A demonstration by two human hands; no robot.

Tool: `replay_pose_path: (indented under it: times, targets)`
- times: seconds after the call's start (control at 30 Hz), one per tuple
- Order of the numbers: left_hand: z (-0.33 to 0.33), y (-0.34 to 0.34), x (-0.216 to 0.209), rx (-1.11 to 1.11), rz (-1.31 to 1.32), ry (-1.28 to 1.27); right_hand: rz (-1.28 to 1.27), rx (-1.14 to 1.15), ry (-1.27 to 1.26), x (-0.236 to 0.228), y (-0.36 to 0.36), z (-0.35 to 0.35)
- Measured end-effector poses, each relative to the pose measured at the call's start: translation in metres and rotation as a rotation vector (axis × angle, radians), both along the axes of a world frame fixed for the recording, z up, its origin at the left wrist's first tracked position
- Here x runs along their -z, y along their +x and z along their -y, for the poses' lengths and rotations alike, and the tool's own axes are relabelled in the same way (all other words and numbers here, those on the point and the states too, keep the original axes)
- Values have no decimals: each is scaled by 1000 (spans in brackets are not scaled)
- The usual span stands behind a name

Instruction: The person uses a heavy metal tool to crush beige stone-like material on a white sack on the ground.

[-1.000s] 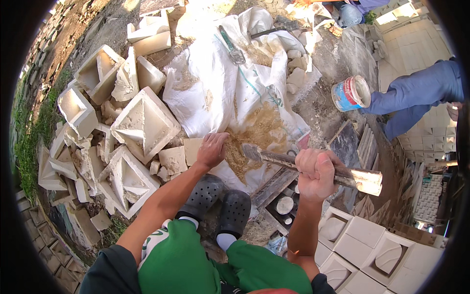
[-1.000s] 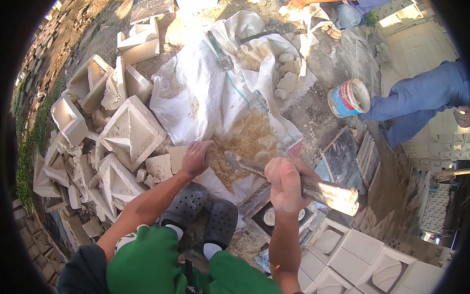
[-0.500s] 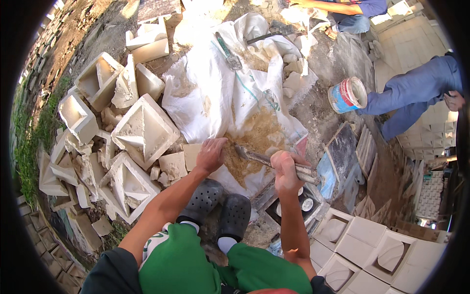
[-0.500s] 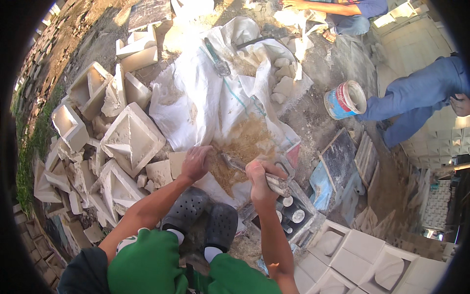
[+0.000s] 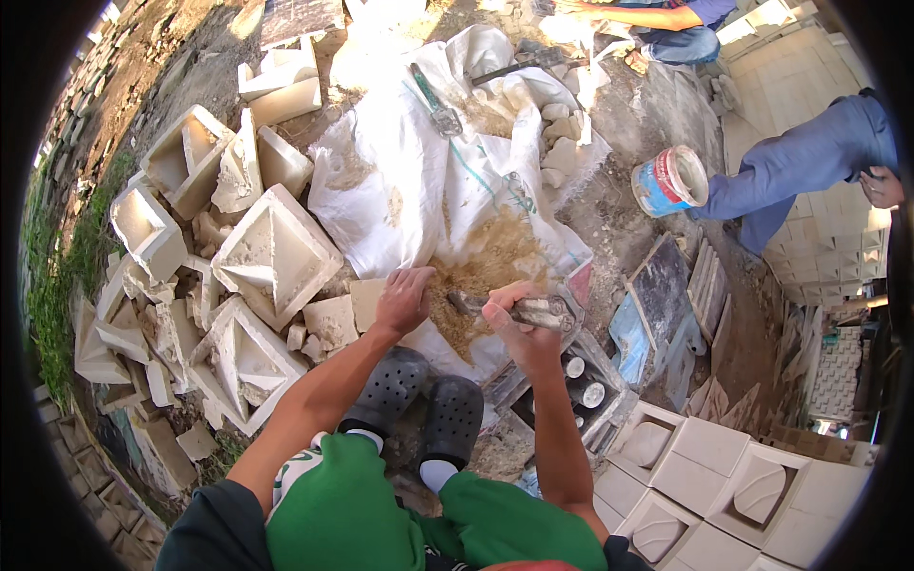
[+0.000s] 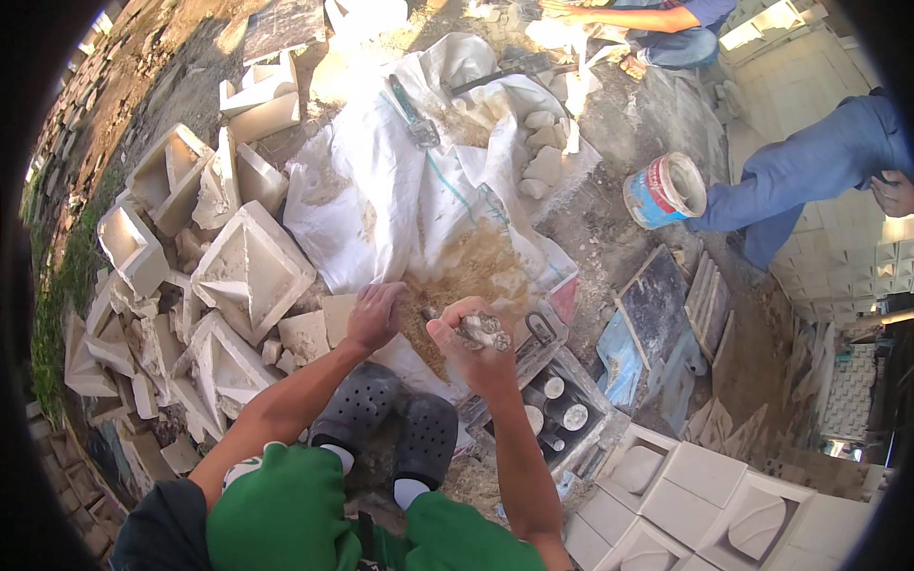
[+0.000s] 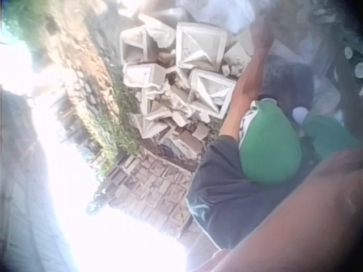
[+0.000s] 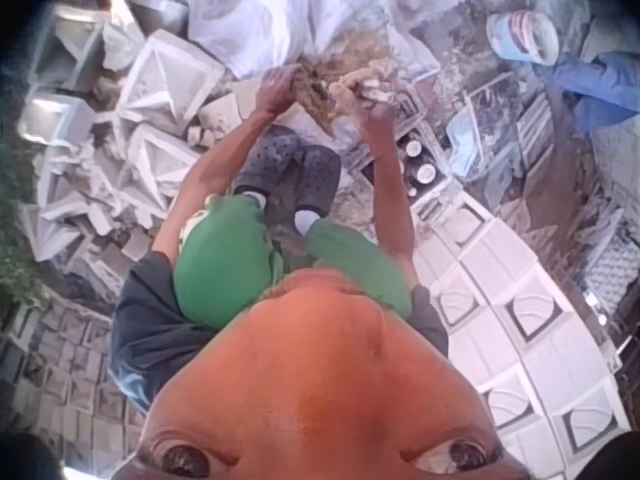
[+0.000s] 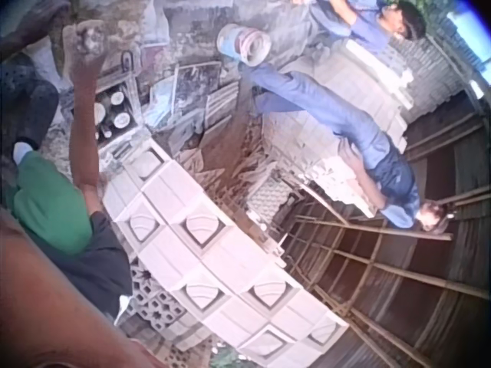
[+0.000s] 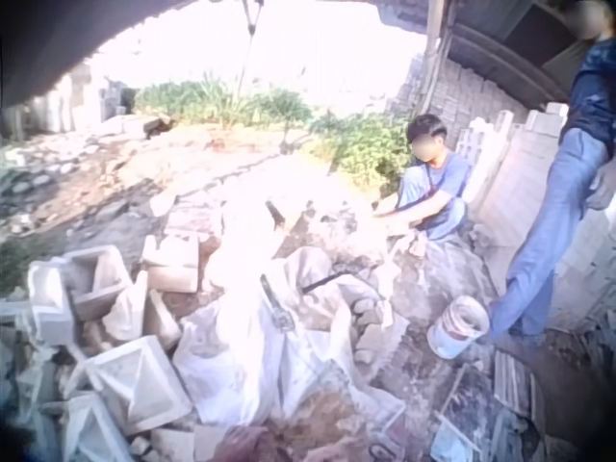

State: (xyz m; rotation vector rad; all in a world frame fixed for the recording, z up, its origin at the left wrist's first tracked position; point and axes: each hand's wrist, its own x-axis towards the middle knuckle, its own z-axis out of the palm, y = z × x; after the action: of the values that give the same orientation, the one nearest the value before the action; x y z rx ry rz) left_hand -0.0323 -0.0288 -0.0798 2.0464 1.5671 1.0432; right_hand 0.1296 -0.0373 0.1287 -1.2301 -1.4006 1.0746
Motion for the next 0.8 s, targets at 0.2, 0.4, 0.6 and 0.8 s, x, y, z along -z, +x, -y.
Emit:
replay_pose_path:
  times: [0.2,0.4,0.6,0.8]
  targets:
    - [3,-2,5,-6,-21,-16,0,-42,-7,25,5,-1]
    - [1,-4,9,1,-13,16,-467,-161,294,-58,27,4]
    - [1,-4,5,-3,5,18,-375,-143,437,-58,19,-3]
    - [1,-1,2,-7,-3,26,12,106,-92,26,5,-4]
